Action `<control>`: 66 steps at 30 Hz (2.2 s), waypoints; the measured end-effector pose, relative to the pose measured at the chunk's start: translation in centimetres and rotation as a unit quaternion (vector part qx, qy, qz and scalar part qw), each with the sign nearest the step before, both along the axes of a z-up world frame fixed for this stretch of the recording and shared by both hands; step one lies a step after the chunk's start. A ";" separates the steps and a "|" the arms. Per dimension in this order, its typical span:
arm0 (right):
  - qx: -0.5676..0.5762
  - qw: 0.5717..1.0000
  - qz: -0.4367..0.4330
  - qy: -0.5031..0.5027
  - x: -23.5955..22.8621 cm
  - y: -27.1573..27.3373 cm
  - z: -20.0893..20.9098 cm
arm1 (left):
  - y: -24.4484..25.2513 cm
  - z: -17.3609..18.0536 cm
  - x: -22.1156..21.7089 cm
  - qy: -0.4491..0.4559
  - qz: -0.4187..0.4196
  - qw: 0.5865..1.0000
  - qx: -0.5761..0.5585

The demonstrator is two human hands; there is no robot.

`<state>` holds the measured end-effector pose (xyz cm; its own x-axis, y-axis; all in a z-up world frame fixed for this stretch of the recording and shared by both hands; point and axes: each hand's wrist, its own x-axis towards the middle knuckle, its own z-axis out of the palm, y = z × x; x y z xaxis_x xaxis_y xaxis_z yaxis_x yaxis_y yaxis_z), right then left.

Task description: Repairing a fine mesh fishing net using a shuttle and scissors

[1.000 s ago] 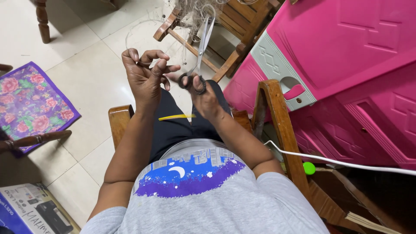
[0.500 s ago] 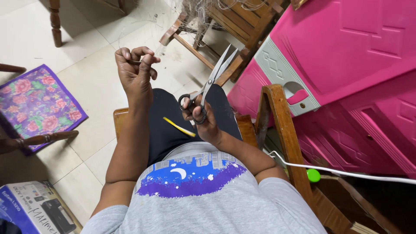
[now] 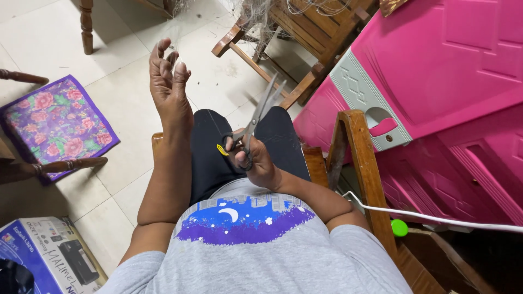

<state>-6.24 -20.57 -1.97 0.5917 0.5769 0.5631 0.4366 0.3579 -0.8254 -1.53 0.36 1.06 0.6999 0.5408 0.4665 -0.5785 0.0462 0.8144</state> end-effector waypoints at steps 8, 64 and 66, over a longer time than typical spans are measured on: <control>0.015 0.977 0.002 0.214 0.4 -1.4 -2.3 | 2.8 1.9 -0.4 -0.023 0.056 0.997 0.054; 0.312 0.944 0.019 0.102 7.8 0.6 9.5 | -0.6 3.9 -0.5 -0.099 -0.026 0.988 0.118; 0.308 0.930 0.101 0.174 7.6 1.4 10.4 | -0.8 3.7 -0.4 -0.079 -0.021 0.987 0.135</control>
<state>1.39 -19.22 8.40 0.7148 0.3267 0.6183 0.0546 0.8553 -0.5152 -1.92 -0.44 4.74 0.6256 0.3529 0.6958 -0.7022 -0.1339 0.6993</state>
